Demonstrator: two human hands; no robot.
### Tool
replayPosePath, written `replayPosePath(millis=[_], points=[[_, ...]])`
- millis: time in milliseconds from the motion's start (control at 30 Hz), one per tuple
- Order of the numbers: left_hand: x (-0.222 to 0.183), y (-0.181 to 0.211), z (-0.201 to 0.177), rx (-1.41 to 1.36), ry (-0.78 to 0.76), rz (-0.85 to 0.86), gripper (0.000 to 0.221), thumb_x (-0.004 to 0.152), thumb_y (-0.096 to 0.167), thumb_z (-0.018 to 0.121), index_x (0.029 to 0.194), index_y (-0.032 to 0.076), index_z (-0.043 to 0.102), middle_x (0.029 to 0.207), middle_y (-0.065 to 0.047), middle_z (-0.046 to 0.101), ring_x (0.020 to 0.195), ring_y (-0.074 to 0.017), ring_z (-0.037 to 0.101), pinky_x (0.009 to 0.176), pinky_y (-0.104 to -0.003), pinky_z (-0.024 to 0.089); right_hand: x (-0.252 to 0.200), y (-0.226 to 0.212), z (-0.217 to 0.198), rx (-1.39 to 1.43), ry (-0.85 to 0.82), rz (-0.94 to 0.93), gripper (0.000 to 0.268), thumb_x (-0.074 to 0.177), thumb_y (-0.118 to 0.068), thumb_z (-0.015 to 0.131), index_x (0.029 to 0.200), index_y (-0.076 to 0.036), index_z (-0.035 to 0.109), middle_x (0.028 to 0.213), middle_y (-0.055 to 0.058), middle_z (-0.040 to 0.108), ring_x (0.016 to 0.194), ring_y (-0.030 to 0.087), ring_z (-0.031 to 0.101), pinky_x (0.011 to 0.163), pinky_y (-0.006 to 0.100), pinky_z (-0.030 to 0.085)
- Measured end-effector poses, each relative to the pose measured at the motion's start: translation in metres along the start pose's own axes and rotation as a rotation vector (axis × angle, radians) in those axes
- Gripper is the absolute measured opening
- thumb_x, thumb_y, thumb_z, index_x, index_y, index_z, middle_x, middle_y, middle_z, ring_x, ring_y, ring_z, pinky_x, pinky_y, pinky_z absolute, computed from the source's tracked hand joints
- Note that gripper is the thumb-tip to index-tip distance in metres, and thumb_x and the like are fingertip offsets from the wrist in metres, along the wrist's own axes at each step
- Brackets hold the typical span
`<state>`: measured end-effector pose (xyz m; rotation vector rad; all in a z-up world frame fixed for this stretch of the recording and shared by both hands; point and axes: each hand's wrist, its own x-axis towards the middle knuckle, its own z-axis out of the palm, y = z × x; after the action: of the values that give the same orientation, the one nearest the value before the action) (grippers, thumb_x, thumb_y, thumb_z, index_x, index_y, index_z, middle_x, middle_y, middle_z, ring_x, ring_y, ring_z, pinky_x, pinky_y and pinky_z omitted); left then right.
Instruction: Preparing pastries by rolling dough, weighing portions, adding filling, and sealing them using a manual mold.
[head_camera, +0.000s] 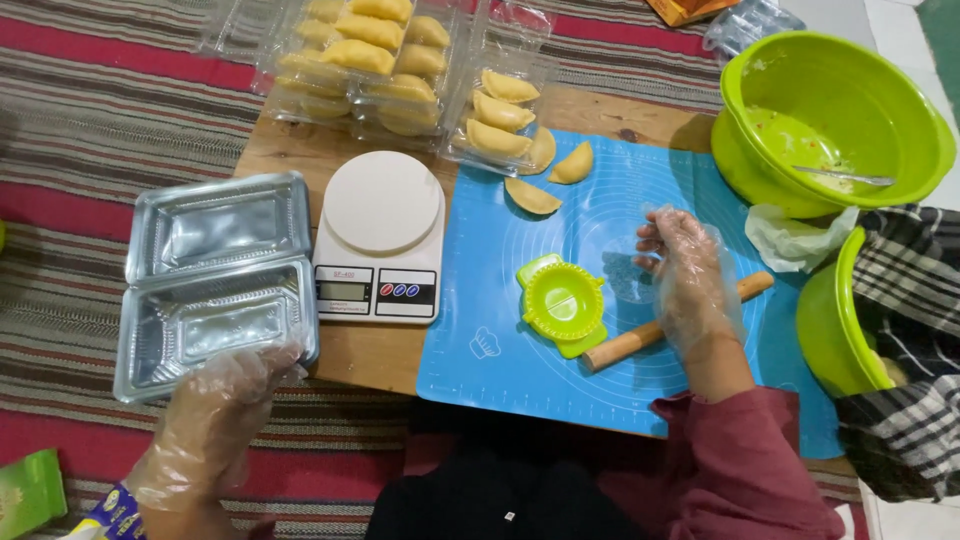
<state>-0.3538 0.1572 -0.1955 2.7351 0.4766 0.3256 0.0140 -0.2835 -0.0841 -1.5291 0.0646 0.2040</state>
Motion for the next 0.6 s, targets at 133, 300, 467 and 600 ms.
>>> replayPosePath(millis=[133, 300, 467, 600], points=[[0.002, 0.019, -0.013, 0.096, 0.069, 0.208, 0.05, 0.085, -0.004, 0.063, 0.121, 0.029, 0.074, 0.079, 0.01, 0.057, 0.072, -0.0145, 0.054, 0.067, -0.034, 0.05, 0.012, 0.014, -0.008, 0.036, -0.033, -0.011, 0.021, 0.102, -0.036, 0.063, 0.106, -0.015, 0.065, 0.093, 0.0, 0.065, 0.085, 0.013, 0.063, 0.073, 0.027, 0.051], [0.012, 0.071, -0.064, 0.182, 0.227, 0.335, 0.034, 0.085, 0.031, 0.082, 0.115, 0.017, 0.076, 0.099, -0.002, 0.076, 0.113, -0.0204, 0.073, 0.113, -0.04, 0.052, -0.022, -0.02, 0.023, -0.268, 0.074, -0.118, 0.018, 0.103, -0.03, 0.054, 0.104, -0.015, 0.063, 0.095, 0.002, 0.065, 0.087, 0.01, 0.062, 0.077, 0.023, 0.055], [-0.003, 0.066, -0.089, 0.295, 0.231, 0.176, 0.026, 0.086, 0.037, 0.08, 0.108, 0.023, 0.08, 0.106, -0.002, 0.079, 0.115, -0.0208, 0.073, 0.124, -0.053, 0.048, -0.061, -0.04, 0.072, -0.548, -0.374, -0.671, 0.015, 0.106, -0.018, 0.054, 0.103, -0.008, 0.065, 0.093, 0.008, 0.067, 0.082, 0.017, 0.063, 0.072, 0.029, 0.054], [-0.014, 0.046, -0.074, 0.156, 0.297, 0.082, 0.008, 0.094, 0.02, 0.08, 0.1, 0.024, 0.077, 0.114, 0.013, 0.075, 0.126, -0.02, 0.069, 0.138, -0.056, 0.028, -0.112, -0.059, 0.161, -0.415, -0.921, -1.192, 0.013, 0.103, -0.015, 0.063, 0.098, -0.008, 0.072, 0.087, 0.006, 0.076, 0.072, 0.021, 0.072, 0.07, 0.037, 0.057]])
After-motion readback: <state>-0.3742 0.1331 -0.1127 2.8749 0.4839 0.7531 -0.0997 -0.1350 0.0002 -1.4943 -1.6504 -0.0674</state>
